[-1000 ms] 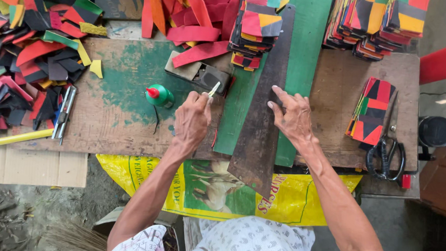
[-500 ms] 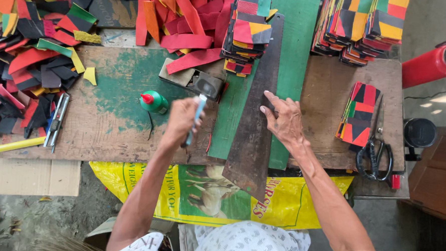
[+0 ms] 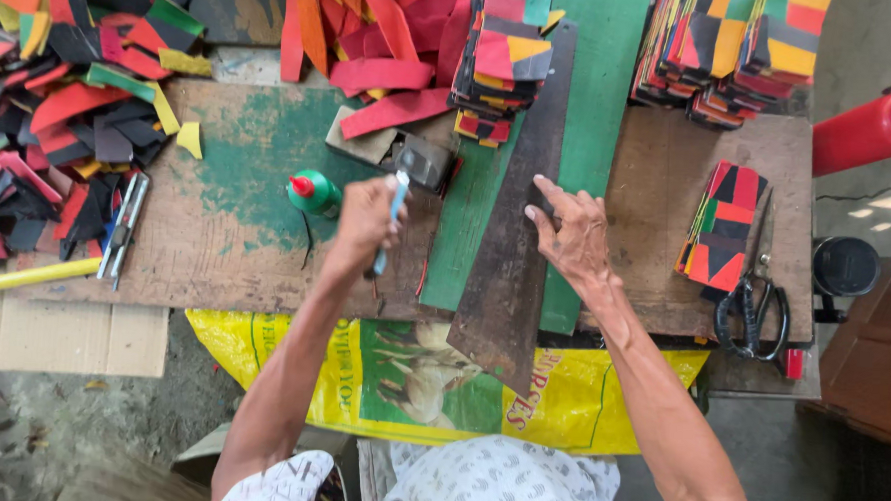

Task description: The person uses a utility knife and a metal ruler to cut multicolored foam sheets on a wooden workbench. They repeatedly align the ruler, score the foam, and trim edges, stacking finished pieces to the right.

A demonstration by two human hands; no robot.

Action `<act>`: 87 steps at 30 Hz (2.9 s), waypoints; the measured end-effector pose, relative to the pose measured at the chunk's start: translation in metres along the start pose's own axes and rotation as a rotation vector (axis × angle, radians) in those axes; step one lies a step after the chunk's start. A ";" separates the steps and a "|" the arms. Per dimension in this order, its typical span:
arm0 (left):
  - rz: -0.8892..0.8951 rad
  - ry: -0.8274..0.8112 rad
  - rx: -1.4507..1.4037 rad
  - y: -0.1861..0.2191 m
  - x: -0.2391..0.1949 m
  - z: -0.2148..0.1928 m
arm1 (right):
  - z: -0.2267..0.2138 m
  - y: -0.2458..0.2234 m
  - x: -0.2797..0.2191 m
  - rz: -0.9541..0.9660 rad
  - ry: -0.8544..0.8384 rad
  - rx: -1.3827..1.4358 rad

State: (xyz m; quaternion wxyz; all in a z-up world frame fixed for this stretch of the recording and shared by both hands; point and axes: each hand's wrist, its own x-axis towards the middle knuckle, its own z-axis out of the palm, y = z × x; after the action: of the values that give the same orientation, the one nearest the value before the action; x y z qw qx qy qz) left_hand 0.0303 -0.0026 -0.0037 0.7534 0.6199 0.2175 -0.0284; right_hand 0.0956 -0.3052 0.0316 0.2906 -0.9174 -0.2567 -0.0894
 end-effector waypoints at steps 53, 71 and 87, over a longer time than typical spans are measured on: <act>0.578 0.307 0.789 0.031 -0.020 0.007 | -0.109 0.034 0.043 0.315 0.248 1.105; 0.612 0.241 0.934 0.036 -0.047 0.028 | -0.031 0.032 -0.029 0.441 0.063 0.878; 0.365 -0.080 1.073 0.024 -0.090 0.041 | -0.033 0.037 -0.037 0.426 0.018 0.908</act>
State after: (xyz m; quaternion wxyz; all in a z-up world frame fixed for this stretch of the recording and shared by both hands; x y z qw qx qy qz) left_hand -0.0319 -0.0565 0.0564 0.3332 0.9419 0.0331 -0.0279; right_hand 0.0833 -0.3654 0.0288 0.6747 -0.7295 -0.0743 0.0847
